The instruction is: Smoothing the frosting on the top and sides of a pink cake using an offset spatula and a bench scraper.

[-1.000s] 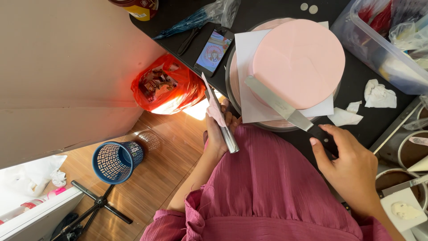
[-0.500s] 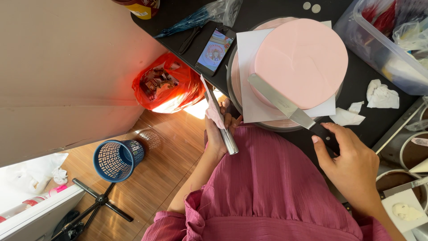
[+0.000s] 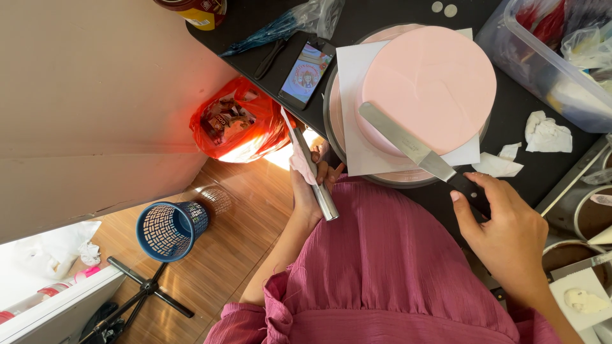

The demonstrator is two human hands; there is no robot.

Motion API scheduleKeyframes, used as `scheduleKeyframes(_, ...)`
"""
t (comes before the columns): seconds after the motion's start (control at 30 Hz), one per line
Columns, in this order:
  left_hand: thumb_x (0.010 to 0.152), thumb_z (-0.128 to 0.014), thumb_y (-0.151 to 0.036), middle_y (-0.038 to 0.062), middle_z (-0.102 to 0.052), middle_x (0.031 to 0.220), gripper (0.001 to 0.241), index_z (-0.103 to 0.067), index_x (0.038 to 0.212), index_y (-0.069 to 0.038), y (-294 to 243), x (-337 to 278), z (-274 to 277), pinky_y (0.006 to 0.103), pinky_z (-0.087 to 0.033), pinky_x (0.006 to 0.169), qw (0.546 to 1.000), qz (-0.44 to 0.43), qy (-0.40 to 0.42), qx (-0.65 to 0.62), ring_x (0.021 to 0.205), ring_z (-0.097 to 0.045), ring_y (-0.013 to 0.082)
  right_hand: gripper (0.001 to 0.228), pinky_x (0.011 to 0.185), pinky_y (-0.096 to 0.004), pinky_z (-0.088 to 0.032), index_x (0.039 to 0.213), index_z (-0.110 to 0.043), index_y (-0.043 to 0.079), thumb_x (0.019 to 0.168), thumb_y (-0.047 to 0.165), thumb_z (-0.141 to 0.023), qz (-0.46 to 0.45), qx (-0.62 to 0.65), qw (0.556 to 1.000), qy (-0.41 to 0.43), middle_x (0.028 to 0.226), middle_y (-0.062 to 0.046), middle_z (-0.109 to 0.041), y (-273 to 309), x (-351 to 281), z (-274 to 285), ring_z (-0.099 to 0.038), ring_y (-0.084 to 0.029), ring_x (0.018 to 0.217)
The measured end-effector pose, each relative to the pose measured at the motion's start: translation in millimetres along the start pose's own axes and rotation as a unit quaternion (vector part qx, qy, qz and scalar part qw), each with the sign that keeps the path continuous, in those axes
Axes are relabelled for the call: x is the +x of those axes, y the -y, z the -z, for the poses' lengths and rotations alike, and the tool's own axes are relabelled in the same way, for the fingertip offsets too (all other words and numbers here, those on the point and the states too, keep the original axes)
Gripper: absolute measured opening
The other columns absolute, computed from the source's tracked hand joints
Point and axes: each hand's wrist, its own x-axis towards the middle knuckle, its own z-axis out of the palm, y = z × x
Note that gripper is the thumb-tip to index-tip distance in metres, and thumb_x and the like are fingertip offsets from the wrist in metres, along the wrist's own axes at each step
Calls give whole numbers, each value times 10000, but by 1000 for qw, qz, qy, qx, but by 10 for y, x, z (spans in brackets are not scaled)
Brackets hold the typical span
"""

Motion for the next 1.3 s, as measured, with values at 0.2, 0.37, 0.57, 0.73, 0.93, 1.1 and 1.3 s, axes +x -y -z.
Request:
scheduleKeyframes(0.2, 1064, -323, -595, 12, -348, 580, 501, -502, 980, -134, -12, 31, 55, 549, -367, 1174, 1000, -4, -5, -5, 604, -475, 215, 297, 598, -327, -482, 1217, -725, 97, 987, 278, -775, 0, -7, 1000, -7, 977, -49, -715, -17, -1, -10, -668, -205, 662)
scheduleKeyframes(0.37, 1063, -318, -609, 13, -348, 582, 526, -505, 973, -126, -33, 38, 100, 550, -364, 1189, 1000, -6, -4, -14, 599, -466, 219, 301, 599, -331, -483, 1223, -726, 98, 988, 278, -774, -12, -6, 1000, 0, 993, -48, -718, -44, 0, -9, -664, -202, 668)
scheduleKeyframes(0.57, 1061, -321, -604, 15, -349, 581, 536, -509, 961, -112, -78, 43, 99, 550, -354, 1191, 1000, -8, -16, -18, 592, -463, 218, 284, 590, -306, -490, 1221, -725, 101, 1009, 284, -773, 0, -17, 1000, -13, 979, -43, -723, -97, -4, -19, -674, -191, 684)
scheduleKeyframes(0.73, 1063, -339, -570, 14, -354, 575, 499, -514, 956, -115, -98, 43, 105, 553, -352, 1200, 999, -6, -26, -23, 586, -467, 217, 273, 583, -304, -486, 1206, -725, 100, 1011, 284, -774, -5, -23, 1000, -12, 987, -41, -727, -121, 13, 1, -665, -189, 655)
scheduleKeyframes(0.93, 1062, -360, -555, 9, -364, 570, 481, -517, 958, -112, -109, 52, 114, 558, -363, 1192, 1000, -12, -24, -11, 582, -471, 214, 275, 587, -315, -479, 1205, -728, 103, 1005, 283, -780, -16, -28, 999, -10, 1022, -41, -730, -171, 25, -2, -650, -184, 611)
scheduleKeyframes(1.1, 1054, -360, -569, 12, -365, 573, 489, -514, 952, -116, -119, 42, 130, 547, -368, 1176, 999, -10, -31, -13, 580, -467, 210, 251, 573, -298, -474, 1185, -728, 104, 1023, 286, -786, -19, -32, 999, -18, 976, -32, -722, -227, 36, -6, -653, -176, 626)
scheduleKeyframes(1.3, 1079, -339, -564, 10, -363, 574, 493, -518, 956, -122, -144, 59, 151, 541, -372, 1189, 999, -14, -30, 6, 581, -459, 214, 264, 567, -317, -470, 1178, -734, 87, 993, 267, -793, -21, -46, 998, -25, 965, -48, -719, -132, 150, 91, -647, -194, 621)
